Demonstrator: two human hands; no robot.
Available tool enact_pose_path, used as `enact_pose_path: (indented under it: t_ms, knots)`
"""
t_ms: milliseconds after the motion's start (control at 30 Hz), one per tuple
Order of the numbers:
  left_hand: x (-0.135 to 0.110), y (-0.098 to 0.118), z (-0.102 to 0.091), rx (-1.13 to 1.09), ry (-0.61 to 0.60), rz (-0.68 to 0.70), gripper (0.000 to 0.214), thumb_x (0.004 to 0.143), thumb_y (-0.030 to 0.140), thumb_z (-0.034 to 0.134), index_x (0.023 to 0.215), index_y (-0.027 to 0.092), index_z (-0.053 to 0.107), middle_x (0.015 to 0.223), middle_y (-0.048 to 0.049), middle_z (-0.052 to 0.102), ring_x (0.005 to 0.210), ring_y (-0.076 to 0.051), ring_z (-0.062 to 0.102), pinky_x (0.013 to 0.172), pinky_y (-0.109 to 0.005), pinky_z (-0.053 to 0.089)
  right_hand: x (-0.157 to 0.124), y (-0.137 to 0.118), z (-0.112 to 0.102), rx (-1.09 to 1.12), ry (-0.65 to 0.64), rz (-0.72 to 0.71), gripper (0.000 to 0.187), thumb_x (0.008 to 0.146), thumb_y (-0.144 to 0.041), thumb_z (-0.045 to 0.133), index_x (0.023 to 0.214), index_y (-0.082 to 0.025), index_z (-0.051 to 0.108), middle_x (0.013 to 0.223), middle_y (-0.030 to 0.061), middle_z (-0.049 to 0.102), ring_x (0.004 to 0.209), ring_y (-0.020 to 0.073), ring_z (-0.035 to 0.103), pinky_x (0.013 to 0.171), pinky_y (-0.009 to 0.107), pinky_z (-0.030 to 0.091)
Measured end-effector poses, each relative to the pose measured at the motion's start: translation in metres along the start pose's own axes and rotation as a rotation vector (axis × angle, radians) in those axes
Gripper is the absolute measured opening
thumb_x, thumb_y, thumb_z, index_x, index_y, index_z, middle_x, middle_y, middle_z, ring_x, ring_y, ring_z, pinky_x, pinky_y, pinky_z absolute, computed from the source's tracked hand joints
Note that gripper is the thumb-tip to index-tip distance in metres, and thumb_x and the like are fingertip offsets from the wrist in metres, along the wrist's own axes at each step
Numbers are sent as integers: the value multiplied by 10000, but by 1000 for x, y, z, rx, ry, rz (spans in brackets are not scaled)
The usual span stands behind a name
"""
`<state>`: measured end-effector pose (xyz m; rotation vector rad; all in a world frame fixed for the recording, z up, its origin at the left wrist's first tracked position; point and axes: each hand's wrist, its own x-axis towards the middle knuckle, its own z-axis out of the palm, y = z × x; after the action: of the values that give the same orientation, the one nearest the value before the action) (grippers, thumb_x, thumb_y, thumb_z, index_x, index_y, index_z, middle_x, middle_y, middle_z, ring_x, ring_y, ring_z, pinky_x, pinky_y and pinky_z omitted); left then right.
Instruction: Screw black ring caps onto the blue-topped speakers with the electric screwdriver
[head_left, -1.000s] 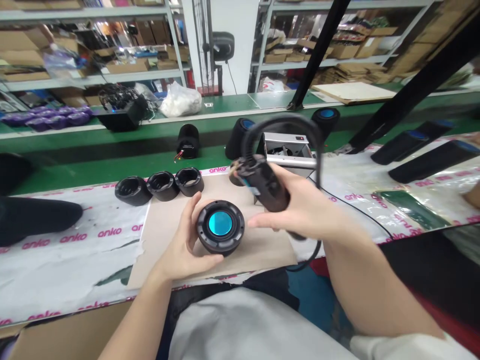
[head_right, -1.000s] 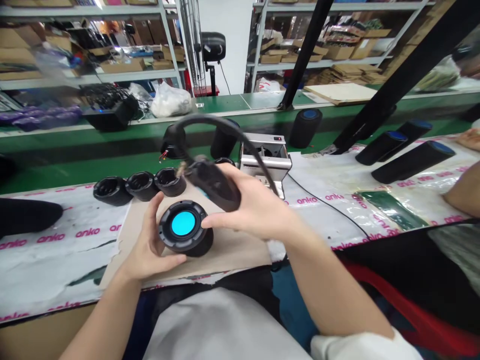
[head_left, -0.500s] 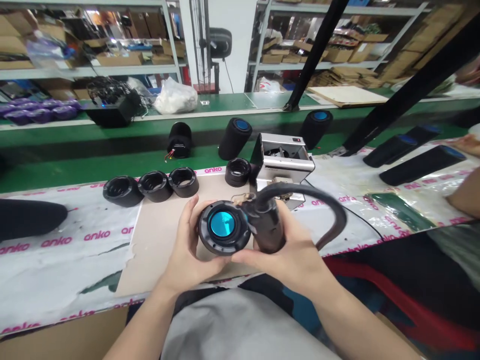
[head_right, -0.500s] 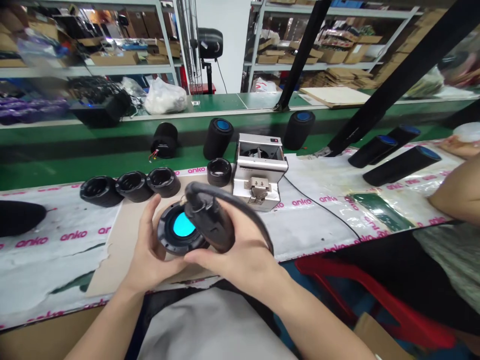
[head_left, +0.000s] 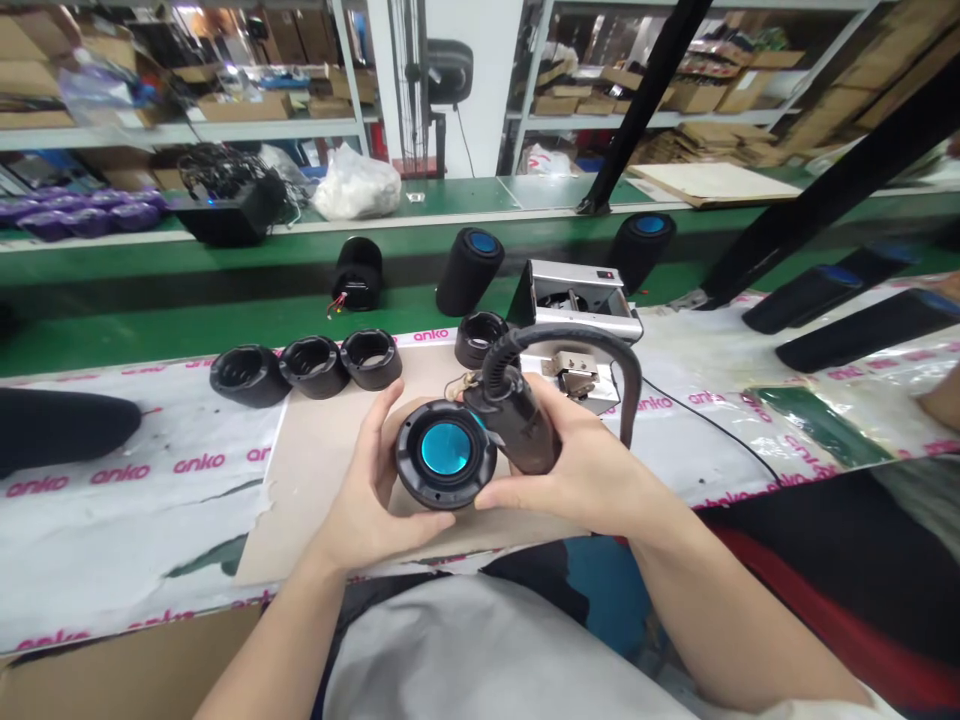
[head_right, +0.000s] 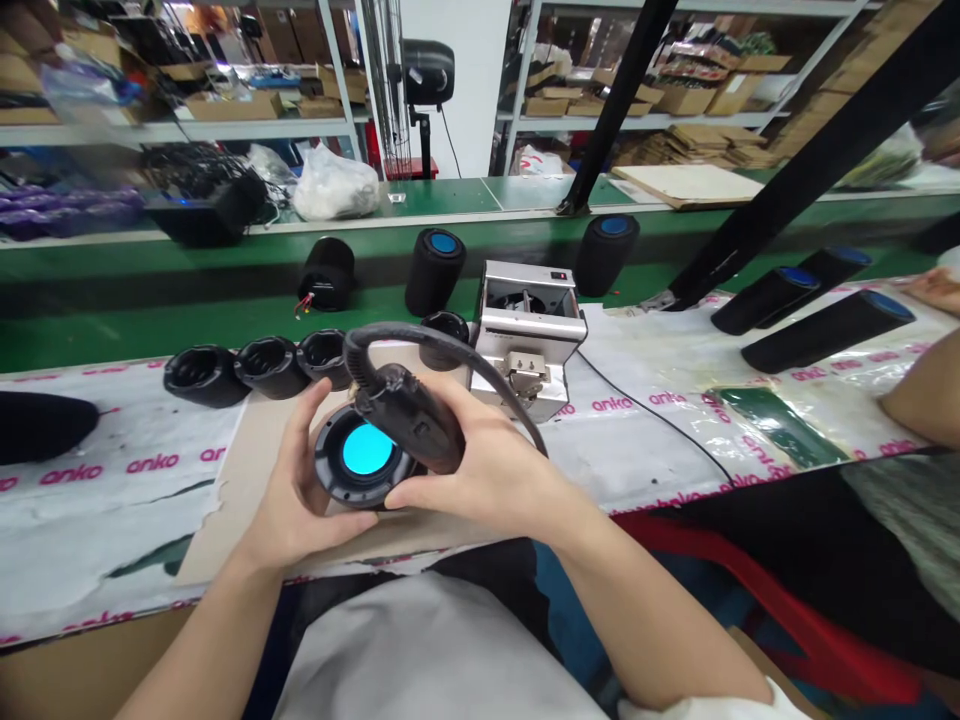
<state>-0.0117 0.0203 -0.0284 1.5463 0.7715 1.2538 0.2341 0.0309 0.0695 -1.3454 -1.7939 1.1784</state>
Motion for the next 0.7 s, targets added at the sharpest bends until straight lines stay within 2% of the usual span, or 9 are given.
enact_pose_path:
  t_ms: [200,333,467,600,700]
  knots:
    - [-2,-1,-1,16,-8,-1,1238,757,293,1009,1739,429,268,1680,-128,558,1558,-381,573,1270,-574,514,-1,-2,-2,-37,-27,20,930,691,-410,1009,1536,-369,622,1400,53,748,1289,355,715,1077,536,602]
    - [-4,-2,-2,38,3,-20,1231,743,316,1018,1735,402,294,1697,-144,537,1568,-399,556,1273,-586,508,2,-5,-8,-65,-67,-57,910,719,-371,1005,1544,-372,620,1424,35,744,1279,312,727,1081,464,603]
    - [-5,-3,-4,48,-5,4,1193,743,307,1018,1720,415,341,1716,-123,523,1593,-385,532,1289,-550,499,8,-10,-15,-100,-133,-167,896,740,-303,995,1552,-380,625,1402,-10,754,1262,255,736,1137,381,582]
    - [-8,-6,-4,65,-14,11,1152,794,302,984,1729,433,323,1769,-104,459,1647,-374,463,1320,-548,460,16,-16,-21,-148,-178,-232,951,749,-316,999,1603,-382,583,1398,-12,754,1250,250,739,1197,387,545]
    - [-8,-7,1,69,-4,17,1211,780,426,1000,1748,429,272,1788,-113,424,1662,-402,429,1328,-593,437,21,-23,-24,-200,-220,-216,932,746,-275,991,1584,-379,597,1398,2,756,1254,269,739,1171,407,562]
